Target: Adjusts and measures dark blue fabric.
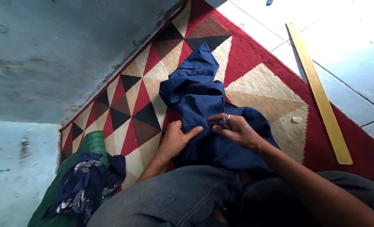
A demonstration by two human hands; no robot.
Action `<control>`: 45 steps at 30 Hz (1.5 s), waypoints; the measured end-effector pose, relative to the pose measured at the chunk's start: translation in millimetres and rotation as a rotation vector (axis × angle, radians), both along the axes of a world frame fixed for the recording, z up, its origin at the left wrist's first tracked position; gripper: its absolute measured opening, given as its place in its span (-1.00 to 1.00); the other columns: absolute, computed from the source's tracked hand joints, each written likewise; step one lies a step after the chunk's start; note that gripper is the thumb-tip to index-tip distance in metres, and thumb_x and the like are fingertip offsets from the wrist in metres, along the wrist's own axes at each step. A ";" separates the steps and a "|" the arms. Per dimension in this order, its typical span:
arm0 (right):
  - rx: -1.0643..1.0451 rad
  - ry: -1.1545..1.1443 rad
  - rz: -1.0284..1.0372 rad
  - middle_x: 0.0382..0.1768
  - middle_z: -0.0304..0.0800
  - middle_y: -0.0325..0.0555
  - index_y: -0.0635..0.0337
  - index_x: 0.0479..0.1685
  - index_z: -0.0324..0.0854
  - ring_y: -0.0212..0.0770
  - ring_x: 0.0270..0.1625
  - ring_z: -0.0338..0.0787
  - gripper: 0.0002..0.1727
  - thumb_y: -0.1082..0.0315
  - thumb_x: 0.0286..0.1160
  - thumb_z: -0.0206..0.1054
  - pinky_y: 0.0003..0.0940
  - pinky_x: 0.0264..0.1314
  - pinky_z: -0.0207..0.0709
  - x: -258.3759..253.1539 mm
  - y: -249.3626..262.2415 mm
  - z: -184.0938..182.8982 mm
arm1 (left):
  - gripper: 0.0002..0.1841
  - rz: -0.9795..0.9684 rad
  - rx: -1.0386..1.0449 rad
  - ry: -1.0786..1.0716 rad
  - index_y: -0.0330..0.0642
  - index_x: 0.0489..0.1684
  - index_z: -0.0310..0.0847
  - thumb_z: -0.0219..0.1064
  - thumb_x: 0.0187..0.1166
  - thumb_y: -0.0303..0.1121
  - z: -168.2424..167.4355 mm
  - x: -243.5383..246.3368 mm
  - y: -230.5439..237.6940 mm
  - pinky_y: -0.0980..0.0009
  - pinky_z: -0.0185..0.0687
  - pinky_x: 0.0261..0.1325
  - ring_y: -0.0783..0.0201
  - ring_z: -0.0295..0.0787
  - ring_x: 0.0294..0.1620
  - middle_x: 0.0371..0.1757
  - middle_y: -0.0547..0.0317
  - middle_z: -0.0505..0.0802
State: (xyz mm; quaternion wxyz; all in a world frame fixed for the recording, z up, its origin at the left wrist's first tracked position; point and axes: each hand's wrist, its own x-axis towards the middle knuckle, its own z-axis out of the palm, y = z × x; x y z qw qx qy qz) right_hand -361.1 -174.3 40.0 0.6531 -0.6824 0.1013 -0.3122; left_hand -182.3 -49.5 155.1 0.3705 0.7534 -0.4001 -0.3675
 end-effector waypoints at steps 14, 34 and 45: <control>0.190 0.002 0.035 -0.46 0.71 -0.42 0.15 -0.14 0.72 -0.67 -0.58 0.43 -0.90 0.33 0.55 0.45 -0.75 -0.49 0.33 -5.6 1.2 6.1 | -0.87 -0.052 0.006 0.190 -0.24 -0.03 0.76 0.40 0.60 -0.43 1.1 -8.5 -4.1 0.41 0.79 0.06 0.40 0.85 -0.14 -0.18 0.19 0.90; 0.189 0.066 0.028 -0.42 0.72 -0.42 0.12 -0.13 0.74 -0.65 -0.60 0.40 -0.90 0.30 0.55 0.45 -0.73 -0.53 0.30 -10.4 -8.8 2.0 | -0.96 0.017 -0.028 0.192 -0.13 -0.10 0.65 0.30 0.68 -0.42 1.7 4.6 3.5 0.50 0.69 -0.08 0.45 0.71 -0.27 -0.31 0.27 0.77; 0.218 0.037 -0.015 -0.45 0.72 -0.40 0.12 -0.13 0.73 -0.62 -0.61 0.43 -0.91 0.33 0.53 0.45 -0.72 -0.54 0.33 -6.8 0.6 3.8 | -0.79 -0.123 -0.129 -0.383 -0.04 -0.48 0.71 0.44 0.59 -0.24 -2.9 16.3 7.8 0.63 0.42 -0.47 0.59 0.53 -0.56 -0.58 0.45 0.67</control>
